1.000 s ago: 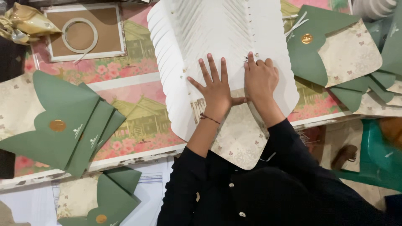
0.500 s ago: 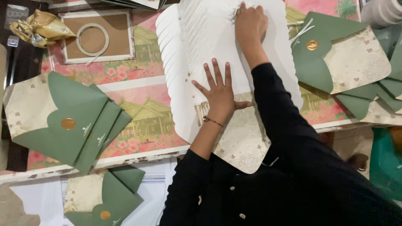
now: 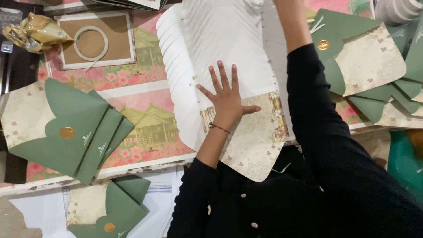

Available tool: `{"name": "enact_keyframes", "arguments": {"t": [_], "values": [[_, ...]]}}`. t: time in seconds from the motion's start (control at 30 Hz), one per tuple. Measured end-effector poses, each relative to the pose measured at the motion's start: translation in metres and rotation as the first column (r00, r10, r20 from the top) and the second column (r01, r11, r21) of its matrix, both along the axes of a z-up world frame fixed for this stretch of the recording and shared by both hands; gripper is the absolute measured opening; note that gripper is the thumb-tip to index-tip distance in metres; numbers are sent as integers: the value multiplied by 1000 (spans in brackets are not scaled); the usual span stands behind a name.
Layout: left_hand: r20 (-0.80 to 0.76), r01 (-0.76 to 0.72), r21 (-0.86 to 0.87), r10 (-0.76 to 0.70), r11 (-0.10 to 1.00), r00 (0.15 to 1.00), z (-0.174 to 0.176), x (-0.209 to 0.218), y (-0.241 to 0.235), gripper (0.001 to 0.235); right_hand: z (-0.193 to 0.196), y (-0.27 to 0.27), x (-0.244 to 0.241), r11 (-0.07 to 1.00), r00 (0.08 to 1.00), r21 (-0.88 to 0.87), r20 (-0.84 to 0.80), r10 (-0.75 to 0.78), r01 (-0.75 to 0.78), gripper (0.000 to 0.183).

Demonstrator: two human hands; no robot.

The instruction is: The person folds green paper envelopes with a gold seal on a table. They pick up each envelope, fold the flaps, and place the finished envelope on a stack.

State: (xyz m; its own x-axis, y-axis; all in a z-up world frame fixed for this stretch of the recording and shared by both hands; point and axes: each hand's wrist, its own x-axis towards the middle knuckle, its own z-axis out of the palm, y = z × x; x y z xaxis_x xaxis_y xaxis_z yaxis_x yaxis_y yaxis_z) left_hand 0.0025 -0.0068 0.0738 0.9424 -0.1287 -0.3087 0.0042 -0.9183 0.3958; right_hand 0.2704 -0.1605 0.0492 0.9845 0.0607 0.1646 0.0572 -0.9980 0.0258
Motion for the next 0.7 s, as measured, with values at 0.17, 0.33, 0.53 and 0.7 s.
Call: {"name": "enact_keyframes", "arguments": {"t": [0.17, 0.33, 0.53, 0.7], "values": [[272, -80, 241, 12, 967, 962, -41, -2, -8, 180, -32, 12, 4, 997, 997, -23, -45, 68, -69, 36], [171, -55, 237, 14, 970, 985, -35, 0, -9, 177, -27, 42, 21, 961, 973, -275, -213, -86, 25, 59], [447, -136, 233, 19, 963, 894, -63, -1, -9, 190, -52, 40, 53, 991, 991, 21, -16, -133, 133, 47], [513, -181, 273, 16, 945, 858, -69, 1, -12, 192, -60, 34, 51, 989, 989, 72, 61, -133, 128, 45]]}}
